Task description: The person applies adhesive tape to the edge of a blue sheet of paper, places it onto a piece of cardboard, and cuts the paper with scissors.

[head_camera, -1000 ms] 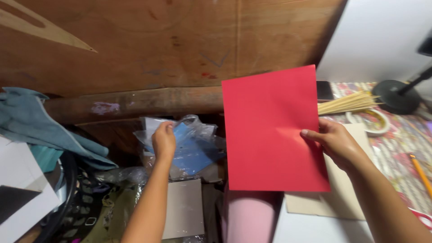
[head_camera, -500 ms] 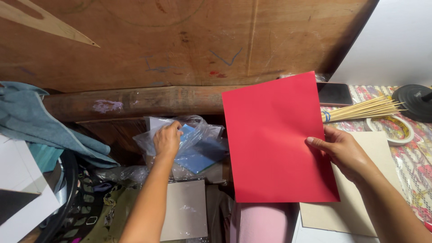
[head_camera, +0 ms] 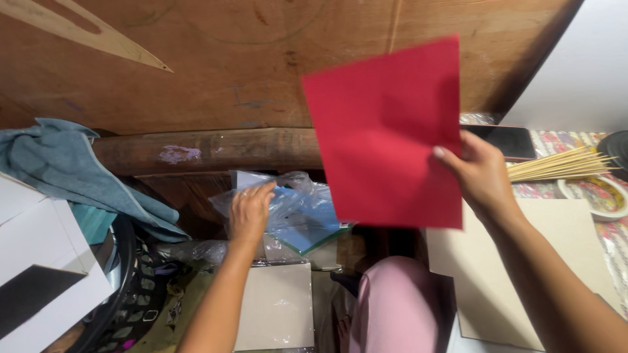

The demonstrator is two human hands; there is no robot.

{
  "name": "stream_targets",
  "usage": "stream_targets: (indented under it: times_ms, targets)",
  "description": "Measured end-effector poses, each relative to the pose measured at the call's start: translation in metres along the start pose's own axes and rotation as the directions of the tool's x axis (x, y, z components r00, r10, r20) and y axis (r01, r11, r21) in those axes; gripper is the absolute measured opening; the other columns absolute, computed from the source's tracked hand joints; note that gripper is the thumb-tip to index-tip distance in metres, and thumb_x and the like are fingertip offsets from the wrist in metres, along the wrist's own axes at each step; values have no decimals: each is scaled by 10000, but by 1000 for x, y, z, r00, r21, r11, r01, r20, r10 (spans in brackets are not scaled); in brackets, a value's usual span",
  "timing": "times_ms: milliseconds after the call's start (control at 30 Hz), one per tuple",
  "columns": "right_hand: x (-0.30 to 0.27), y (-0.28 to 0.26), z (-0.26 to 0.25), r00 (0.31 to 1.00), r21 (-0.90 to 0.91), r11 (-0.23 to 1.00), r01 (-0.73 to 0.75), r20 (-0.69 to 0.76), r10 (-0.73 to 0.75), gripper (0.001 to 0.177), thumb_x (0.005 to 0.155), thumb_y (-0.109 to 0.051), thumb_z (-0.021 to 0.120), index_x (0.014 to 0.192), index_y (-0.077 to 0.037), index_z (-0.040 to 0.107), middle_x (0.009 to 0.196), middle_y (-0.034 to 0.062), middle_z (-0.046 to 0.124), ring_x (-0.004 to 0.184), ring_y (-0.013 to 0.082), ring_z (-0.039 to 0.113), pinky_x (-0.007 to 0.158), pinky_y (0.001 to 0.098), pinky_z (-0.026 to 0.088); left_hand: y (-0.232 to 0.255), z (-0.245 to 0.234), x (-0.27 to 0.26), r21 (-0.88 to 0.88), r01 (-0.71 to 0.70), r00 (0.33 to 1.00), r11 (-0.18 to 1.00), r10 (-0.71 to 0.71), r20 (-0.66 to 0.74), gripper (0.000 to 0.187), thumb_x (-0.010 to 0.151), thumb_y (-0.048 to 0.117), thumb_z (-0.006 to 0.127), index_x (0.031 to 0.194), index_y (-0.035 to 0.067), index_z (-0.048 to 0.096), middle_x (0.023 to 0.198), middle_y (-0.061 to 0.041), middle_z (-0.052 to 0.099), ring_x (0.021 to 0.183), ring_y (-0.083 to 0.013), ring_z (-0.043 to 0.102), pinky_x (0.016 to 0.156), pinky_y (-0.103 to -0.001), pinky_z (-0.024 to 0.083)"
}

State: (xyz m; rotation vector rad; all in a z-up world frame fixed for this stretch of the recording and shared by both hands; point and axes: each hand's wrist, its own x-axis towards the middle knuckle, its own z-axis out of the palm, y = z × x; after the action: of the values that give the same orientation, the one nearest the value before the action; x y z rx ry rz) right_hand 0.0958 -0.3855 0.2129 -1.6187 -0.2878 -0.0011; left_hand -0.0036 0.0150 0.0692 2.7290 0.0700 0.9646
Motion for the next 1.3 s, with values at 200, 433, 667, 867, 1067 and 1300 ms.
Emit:
stream_targets:
  times_ms: [200,433,667,867,1067,1300]
  targets:
    - [48,-21,83,971,144,967,210,80,-223,247,978,-12,664,1221,22,643,1117,87,745,978,129,710,866,281,594,8,-14,2,-191,313,947,930,-289,141,115,946,112,649,1061,105,641,1075,-116,735,964,-375,678,793,-479,535]
    - [81,-23,167,926,170,922,348,90,-366,192,978,1,656,1169,8,651,1075,60,743,973,125,713,848,274,596,7,-38,29,-378,146,986,914,-167,-22,101,979,95,600,1080,92,601,1109,-123,740,990,-361,705,800,-445,569]
    - [102,-38,232,896,-189,896,402,281,-343,190,931,-80,731,1092,-4,663,924,124,749,847,182,694,776,339,557,26,-57,-5,-251,181,982,951,-162,94,116,932,94,671,1048,93,667,1003,-119,755,890,-343,724,743,-438,571]
    - [86,-62,252,855,-264,843,468,377,-356,203,899,-95,723,1086,-39,668,906,189,730,845,320,724,760,393,546,33,-62,-18,-241,47,991,969,-75,-109,139,881,75,720,1020,85,722,975,-96,756,887,-299,733,799,-414,580]
    - [71,-65,258,784,-336,744,577,482,-391,195,893,-103,706,1083,-61,699,900,235,712,877,430,693,742,463,550,39,-64,-19,-286,135,985,949,-160,-65,160,878,85,743,1037,82,739,987,-93,754,860,-295,727,737,-393,579]
    - [69,-9,289,771,-344,741,576,531,-353,199,895,-127,694,1087,-75,706,944,246,721,937,434,702,802,472,559,44,-67,-16,-262,77,987,962,-110,-117,180,861,86,741,1039,104,732,994,-73,747,887,-292,728,765,-394,584]
